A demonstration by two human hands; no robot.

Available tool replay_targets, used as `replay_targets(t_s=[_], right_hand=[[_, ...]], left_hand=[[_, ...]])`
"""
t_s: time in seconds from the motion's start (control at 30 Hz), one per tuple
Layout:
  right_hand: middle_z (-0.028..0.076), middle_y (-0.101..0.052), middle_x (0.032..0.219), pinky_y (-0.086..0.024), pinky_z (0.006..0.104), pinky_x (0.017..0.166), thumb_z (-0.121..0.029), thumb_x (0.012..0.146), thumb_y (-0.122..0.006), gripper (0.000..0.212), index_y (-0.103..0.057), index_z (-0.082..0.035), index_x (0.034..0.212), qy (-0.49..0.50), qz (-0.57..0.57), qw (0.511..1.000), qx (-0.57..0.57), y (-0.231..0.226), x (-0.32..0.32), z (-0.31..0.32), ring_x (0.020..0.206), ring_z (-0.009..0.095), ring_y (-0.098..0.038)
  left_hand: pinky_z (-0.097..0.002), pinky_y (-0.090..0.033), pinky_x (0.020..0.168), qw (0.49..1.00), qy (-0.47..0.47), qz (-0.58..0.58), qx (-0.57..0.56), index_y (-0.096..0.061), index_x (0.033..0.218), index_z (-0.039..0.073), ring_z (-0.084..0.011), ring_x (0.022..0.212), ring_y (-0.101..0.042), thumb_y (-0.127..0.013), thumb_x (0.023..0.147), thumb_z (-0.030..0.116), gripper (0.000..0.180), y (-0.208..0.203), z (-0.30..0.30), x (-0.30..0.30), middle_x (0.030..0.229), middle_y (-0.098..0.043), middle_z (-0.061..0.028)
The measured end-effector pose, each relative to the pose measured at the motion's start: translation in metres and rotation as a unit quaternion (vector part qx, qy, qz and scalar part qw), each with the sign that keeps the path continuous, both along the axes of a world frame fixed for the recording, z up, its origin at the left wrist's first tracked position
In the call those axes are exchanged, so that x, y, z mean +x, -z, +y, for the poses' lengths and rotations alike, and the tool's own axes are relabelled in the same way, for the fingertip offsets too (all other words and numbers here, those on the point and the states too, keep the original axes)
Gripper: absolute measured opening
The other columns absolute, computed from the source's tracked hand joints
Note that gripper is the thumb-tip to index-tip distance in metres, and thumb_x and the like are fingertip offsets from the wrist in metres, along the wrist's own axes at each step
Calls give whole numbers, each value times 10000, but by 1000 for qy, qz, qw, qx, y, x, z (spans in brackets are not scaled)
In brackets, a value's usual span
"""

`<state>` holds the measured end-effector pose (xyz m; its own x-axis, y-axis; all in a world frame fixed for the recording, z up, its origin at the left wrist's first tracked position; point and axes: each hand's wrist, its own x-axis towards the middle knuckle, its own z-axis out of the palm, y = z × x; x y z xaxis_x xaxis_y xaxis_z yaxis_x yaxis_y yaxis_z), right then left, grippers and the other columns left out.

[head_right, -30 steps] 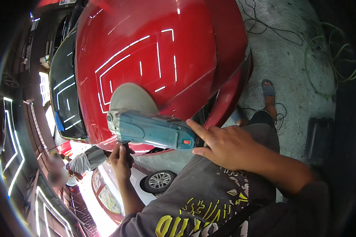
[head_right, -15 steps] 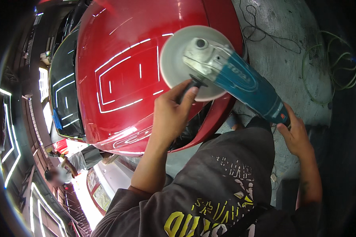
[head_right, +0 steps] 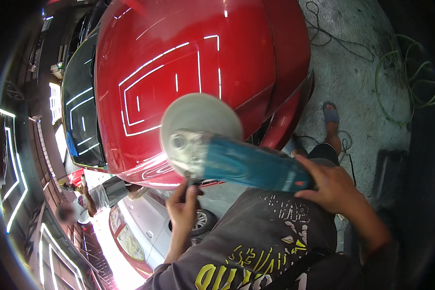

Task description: The person uses a teal electric polisher with a white pad to polish the hood of a red car. They move the tool in circular and sweeping motions across the surface, covering different areas of the hood.

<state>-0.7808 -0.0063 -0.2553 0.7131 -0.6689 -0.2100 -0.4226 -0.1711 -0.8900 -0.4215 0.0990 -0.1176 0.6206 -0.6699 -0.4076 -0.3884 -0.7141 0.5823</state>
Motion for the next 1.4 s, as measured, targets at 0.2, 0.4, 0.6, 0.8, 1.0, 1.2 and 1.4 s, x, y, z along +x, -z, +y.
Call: replay_targets(t_s=[0.2,0.4,0.6,0.8,1.0,1.2,1.4], right_hand=[[210,-717,1217,-598,483,854,-479,996,-706,937,-234,-117,1720,-157,-32,987,15,-64,107,-23,1014,396,-745],[237,-696,1247,-576,508,917,-407,1024,-692,905,-206,-110,1728,-64,-78,993,67,-55,88,-9,1062,437,-725],[322,-652,1396,-545,489,992,-476,1035,-673,904,-232,-88,1721,136,-43,985,91,-29,-3,-1,1199,473,-697],[222,-726,1135,-539,432,924,-562,1075,-578,888,-221,-78,1729,240,-21,946,217,-38,-29,-36,905,275,-705],[264,-713,1227,-540,474,926,-491,1095,-579,876,-165,-55,1732,181,-18,945,270,-69,-16,-79,942,335,-726],[370,-579,1464,-527,537,1039,-388,1068,-643,903,-131,-38,1724,32,-71,978,191,-81,28,-110,1179,509,-685],[212,-682,1070,-581,531,676,-375,1020,-704,935,-160,-127,1738,-55,-111,991,56,-83,109,-131,769,411,-730]], left_hand=[[-234,-402,475,998,12,-32,-57,-752,1095,11,-49,530,-522,-637,1115,307,318,-43,14,132,755,-674,-2],[-239,-372,462,992,116,-21,-37,-748,1036,12,-46,522,-508,-611,1115,286,316,-37,-43,136,766,-695,-28],[-249,-491,588,983,179,20,-41,-727,1347,-43,-68,649,-622,-774,1018,221,424,-10,-148,19,874,-785,-76],[-265,-505,602,954,293,-23,-61,-768,1267,-31,-90,659,-636,-809,980,242,399,-8,-255,-23,844,-773,-112],[-255,-502,606,970,226,-21,-82,-790,1214,-22,-100,701,-667,-839,951,228,366,-23,-276,-8,823,-763,-101],[-236,-520,573,994,96,-6,-60,-756,1242,-61,-92,679,-651,-825,964,180,374,-46,-234,48,888,-774,-90],[-239,-465,509,990,-1,-10,-143,-748,1196,-43,-79,571,-580,-753,1013,150,266,-40,-158,159,889,-777,-98]])
